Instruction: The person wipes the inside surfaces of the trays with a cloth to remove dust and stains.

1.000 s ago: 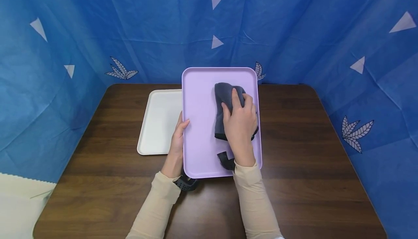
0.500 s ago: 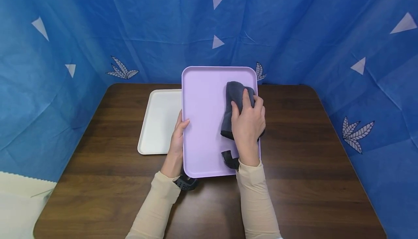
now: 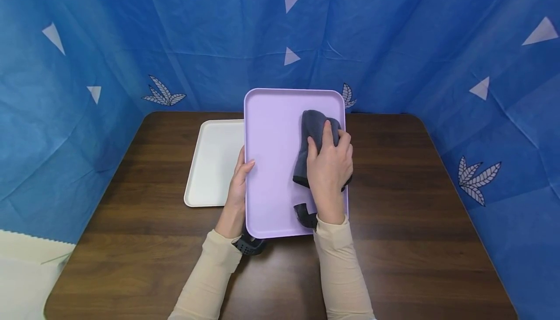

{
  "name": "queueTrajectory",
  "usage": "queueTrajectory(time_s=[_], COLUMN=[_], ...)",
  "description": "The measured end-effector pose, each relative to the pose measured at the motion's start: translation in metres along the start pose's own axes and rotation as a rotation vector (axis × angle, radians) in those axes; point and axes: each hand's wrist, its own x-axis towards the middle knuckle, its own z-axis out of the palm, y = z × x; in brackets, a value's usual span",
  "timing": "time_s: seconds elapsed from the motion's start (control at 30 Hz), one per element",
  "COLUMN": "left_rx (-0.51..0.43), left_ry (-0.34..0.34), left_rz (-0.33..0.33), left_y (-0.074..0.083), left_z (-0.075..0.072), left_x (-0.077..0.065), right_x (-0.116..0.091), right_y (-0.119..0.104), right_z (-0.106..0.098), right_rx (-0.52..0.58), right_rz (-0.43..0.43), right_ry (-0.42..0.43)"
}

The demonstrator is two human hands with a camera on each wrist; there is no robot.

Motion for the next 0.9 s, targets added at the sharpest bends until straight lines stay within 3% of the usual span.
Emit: queueTrajectory(time_s=[0.2, 0.67, 0.9], left_rx=[-0.009, 0.002, -0.039], left_ry=[-0.007, -0.039, -0.069], left_rz=[0.013, 0.023, 0.02], left_y=[-0.001, -0.003, -0.003], left_z=[0.0, -0.001, 0.0], left_x=[0.0, 0.001, 0.001], right_x=[-0.008, -0.029, -0.037], right_y=[-0.007, -0.033, -0.044], right_z=[0.006, 0.017, 0.021], right_rx=[0.006, 0.005, -0.014], right_rz=[-0.057, -0.308, -0.425], right_ry=[-0.001, -0.024, -0.044])
